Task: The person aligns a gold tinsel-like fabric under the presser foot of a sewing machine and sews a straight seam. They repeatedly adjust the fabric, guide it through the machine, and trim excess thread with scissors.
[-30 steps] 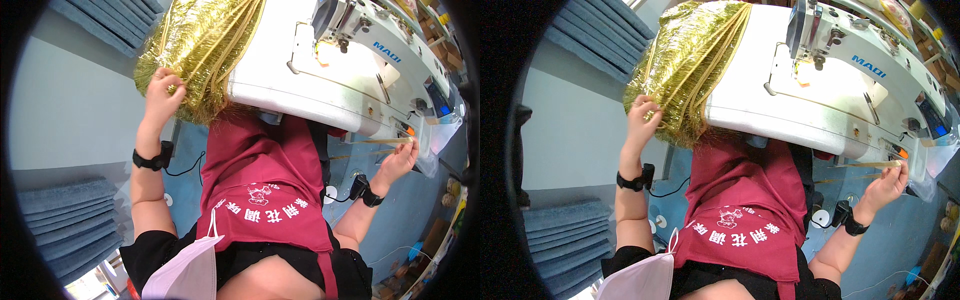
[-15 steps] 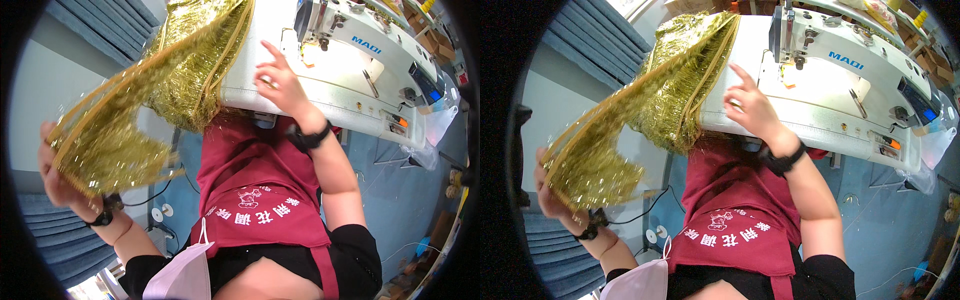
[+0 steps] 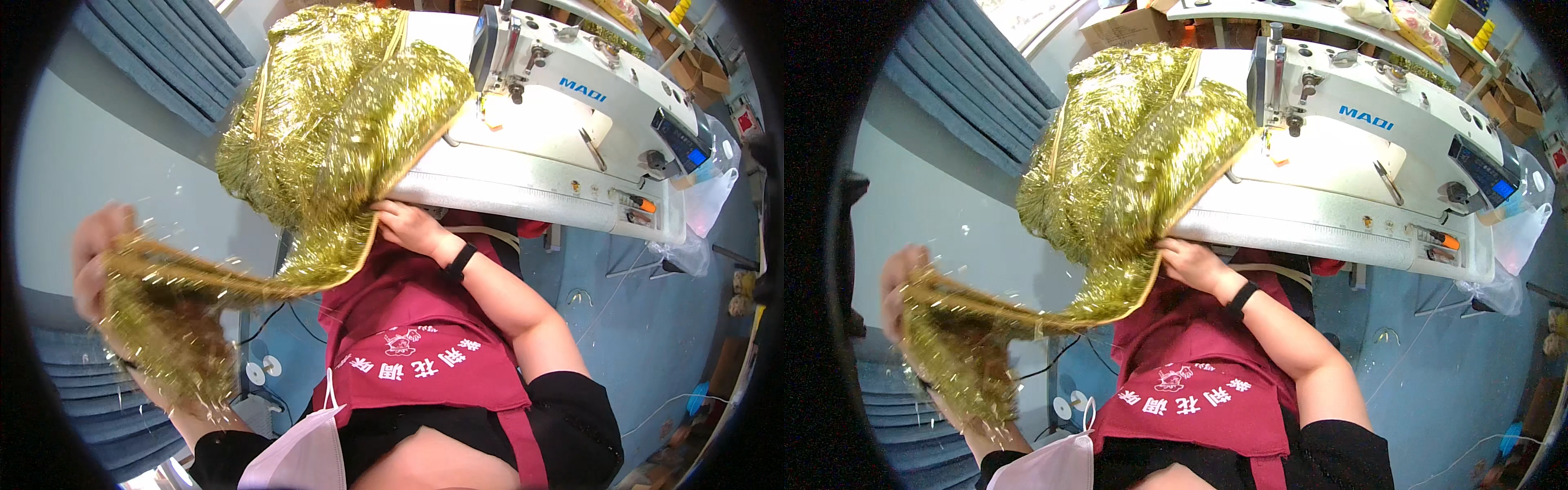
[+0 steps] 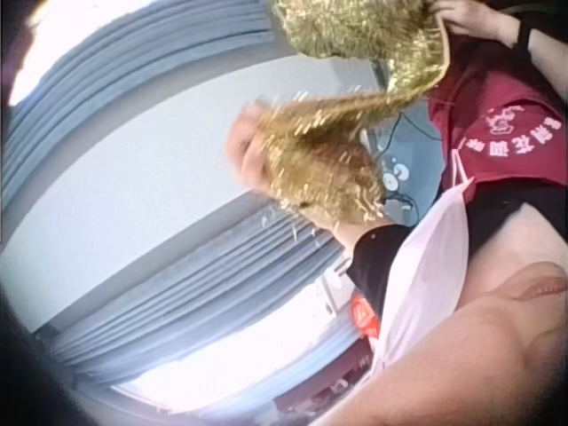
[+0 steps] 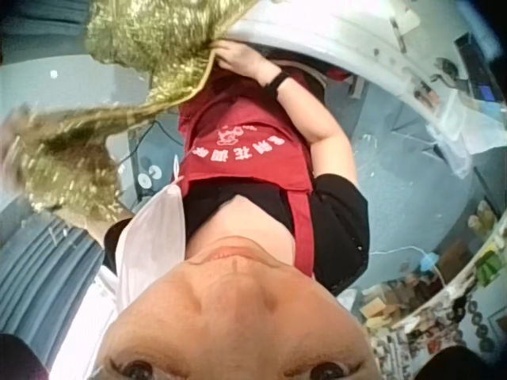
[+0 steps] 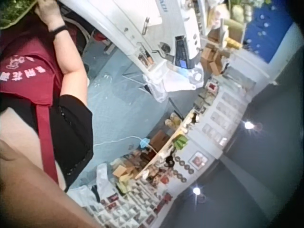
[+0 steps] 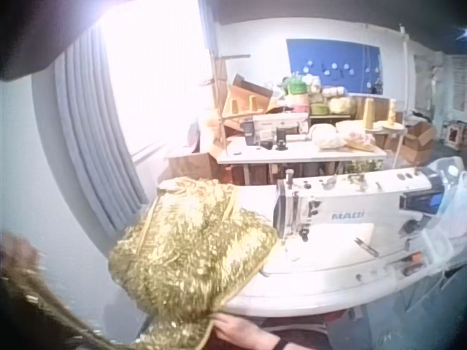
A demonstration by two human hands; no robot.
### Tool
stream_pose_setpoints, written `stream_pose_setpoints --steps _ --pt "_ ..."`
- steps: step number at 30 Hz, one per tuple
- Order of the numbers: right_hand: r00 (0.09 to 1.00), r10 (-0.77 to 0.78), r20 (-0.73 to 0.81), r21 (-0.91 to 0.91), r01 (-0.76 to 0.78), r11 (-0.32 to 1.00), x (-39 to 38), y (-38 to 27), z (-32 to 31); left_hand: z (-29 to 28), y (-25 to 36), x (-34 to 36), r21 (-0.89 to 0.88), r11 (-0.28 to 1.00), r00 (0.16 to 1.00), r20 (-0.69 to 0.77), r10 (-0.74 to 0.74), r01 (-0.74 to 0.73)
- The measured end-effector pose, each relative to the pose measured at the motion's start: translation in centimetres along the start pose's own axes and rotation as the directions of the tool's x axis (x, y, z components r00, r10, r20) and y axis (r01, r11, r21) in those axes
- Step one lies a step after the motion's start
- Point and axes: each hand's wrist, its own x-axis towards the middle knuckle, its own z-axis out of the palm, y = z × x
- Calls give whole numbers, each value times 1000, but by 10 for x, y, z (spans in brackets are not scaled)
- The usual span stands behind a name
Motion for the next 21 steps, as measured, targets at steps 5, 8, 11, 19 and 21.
stream_pose_setpoints --steps 5,8,11,19,21 --pt "834 542 -104 -421 -531 735 -61 63 25 75 -56 84 494 865 728 559 -397 92" --pt "708 704 52 -528 -579 621 -76 83 36 107 -119 114 509 846 662 582 -473 157" --pt "636 705 315 -574 -464 675 -82 80 47 131 -176 136 454 852 696 523 -492 261" --pt "506 702 501 -430 -558 709 -84 -14 -1 146 -213 147 527 815 505 649 -569 241" --pt "617 590 521 -176 -599 781 -73 -44 -47 147 -213 145 521 826 451 698 -557 215"
